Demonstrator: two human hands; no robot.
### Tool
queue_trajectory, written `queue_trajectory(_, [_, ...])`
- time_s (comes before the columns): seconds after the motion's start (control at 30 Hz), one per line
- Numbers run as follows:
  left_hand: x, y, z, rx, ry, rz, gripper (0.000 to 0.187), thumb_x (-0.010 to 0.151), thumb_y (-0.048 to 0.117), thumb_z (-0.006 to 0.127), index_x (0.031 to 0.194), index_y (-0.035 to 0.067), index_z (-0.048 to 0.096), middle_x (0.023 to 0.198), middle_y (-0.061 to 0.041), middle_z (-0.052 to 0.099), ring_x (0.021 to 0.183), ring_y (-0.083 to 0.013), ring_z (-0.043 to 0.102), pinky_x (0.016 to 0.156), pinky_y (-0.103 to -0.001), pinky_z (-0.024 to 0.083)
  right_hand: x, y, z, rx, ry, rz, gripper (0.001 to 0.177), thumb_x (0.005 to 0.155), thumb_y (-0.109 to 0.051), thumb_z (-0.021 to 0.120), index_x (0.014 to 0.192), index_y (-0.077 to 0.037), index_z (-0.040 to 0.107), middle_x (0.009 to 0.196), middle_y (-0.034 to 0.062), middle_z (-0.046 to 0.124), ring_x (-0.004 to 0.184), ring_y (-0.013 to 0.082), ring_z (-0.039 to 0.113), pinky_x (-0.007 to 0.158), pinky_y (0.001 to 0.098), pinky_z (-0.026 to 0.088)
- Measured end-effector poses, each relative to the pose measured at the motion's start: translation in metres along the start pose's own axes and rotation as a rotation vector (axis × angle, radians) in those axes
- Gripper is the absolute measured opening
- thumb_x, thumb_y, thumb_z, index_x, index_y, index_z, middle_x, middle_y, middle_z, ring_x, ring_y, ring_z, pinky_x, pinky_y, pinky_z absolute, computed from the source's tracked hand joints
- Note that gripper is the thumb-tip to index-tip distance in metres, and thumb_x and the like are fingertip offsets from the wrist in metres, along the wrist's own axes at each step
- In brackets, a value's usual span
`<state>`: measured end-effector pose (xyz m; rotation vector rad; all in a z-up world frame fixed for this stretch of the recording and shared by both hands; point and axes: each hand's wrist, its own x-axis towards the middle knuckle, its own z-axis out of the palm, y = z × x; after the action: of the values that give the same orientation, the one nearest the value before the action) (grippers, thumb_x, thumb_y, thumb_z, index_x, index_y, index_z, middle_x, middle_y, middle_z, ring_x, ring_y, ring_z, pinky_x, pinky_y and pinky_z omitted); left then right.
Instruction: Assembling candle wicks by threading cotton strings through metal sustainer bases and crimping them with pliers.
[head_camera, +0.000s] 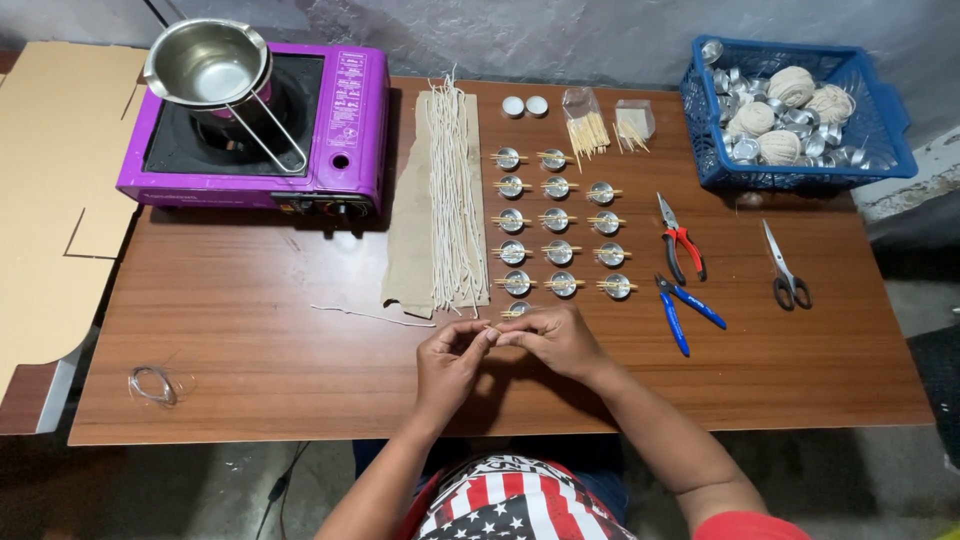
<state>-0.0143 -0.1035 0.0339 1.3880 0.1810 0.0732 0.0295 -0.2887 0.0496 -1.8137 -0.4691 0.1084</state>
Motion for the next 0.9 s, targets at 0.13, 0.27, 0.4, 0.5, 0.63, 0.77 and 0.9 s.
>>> queue_trajectory(0.13, [0.001, -0.008, 0.0, 0.003, 0.024, -0.013, 0.014, 0.086, 0.006, 0.084, 0.098, 0.0, 0.08, 0.077, -0.013, 0.078, 0.071, -0.0129, 0.07, 0.067, -0.027, 0.061, -0.011, 0.006, 0.0, -0.014, -0.009, -0.017, 0.019, 0.081, -0.011, 0.087, 0.099, -0.011, 0.085, 0.087, 0.0107, 0.083, 0.08, 0.017, 0.077, 0.069, 0.0305, 0.059])
queue_trajectory(0.27, [0.002, -0.019, -0.004, -0.078, 0.053, -0.059, 0.015, 0.087, 0.005, 0.082, 0.1, -0.002, 0.077, 0.081, -0.016, 0.078, 0.073, -0.017, 0.074, 0.067, -0.029, 0.063, -0.021, 0.012, 0.0, 0.056, -0.003, 0.053, 0.019, 0.083, -0.008, 0.083, 0.102, -0.007, 0.084, 0.086, 0.0101, 0.084, 0.081, 0.0096, 0.072, 0.071, 0.0296, 0.059])
queue_trajectory(0.4, [0.002, -0.017, -0.002, -0.153, 0.057, -0.119, 0.018, 0.087, 0.001, 0.08, 0.104, -0.005, 0.075, 0.082, -0.018, 0.077, 0.074, -0.0208, 0.077, 0.065, -0.031, 0.066, -0.025, 0.004, 0.003, 0.032, 0.013, 0.044, 0.017, 0.084, -0.006, 0.081, 0.1, -0.007, 0.084, 0.08, 0.0114, 0.083, 0.076, 0.0173, 0.077, 0.069, 0.0314, 0.061])
queue_trajectory(0.5, [0.003, -0.026, -0.003, -0.154, 0.054, -0.129, 0.021, 0.087, 0.0, 0.08, 0.105, -0.006, 0.074, 0.082, -0.017, 0.076, 0.073, -0.0195, 0.077, 0.065, -0.031, 0.067, -0.026, 0.006, 0.003, -0.004, 0.02, 0.031, 0.016, 0.085, -0.007, 0.08, 0.1, -0.007, 0.084, 0.083, 0.0109, 0.083, 0.077, 0.0162, 0.077, 0.068, 0.0322, 0.06])
queue_trajectory(0.63, [0.001, -0.023, 0.001, -0.158, 0.07, -0.135, 0.023, 0.086, 0.0, 0.081, 0.107, -0.005, 0.073, 0.083, -0.015, 0.075, 0.073, -0.0169, 0.076, 0.065, -0.029, 0.067, -0.025, 0.01, 0.003, -0.017, 0.031, 0.014, 0.016, 0.084, -0.006, 0.081, 0.099, -0.007, 0.084, 0.082, 0.0125, 0.082, 0.076, 0.0196, 0.078, 0.068, 0.0344, 0.06])
queue_trajectory(0.77, [0.003, -0.032, 0.0, -0.176, 0.054, -0.09, 0.026, 0.086, 0.0, 0.08, 0.111, -0.003, 0.072, 0.086, -0.015, 0.076, 0.074, -0.017, 0.076, 0.067, -0.029, 0.067, -0.023, 0.009, 0.002, 0.039, 0.045, 0.043, 0.015, 0.085, -0.004, 0.08, 0.1, -0.005, 0.083, 0.077, 0.0147, 0.081, 0.069, 0.0173, 0.076, 0.062, 0.0309, 0.061])
queue_trajectory(0.9, [0.007, -0.05, -0.006, -0.176, 0.079, -0.07, 0.022, 0.086, -0.001, 0.081, 0.106, -0.003, 0.072, 0.084, -0.014, 0.074, 0.073, -0.0158, 0.075, 0.066, -0.028, 0.066, -0.025, 0.009, 0.006, 0.116, 0.069, 0.102, 0.02, 0.088, -0.005, 0.078, 0.107, -0.003, 0.082, 0.078, 0.0138, 0.081, 0.07, 0.0115, 0.071, 0.063, 0.0303, 0.061])
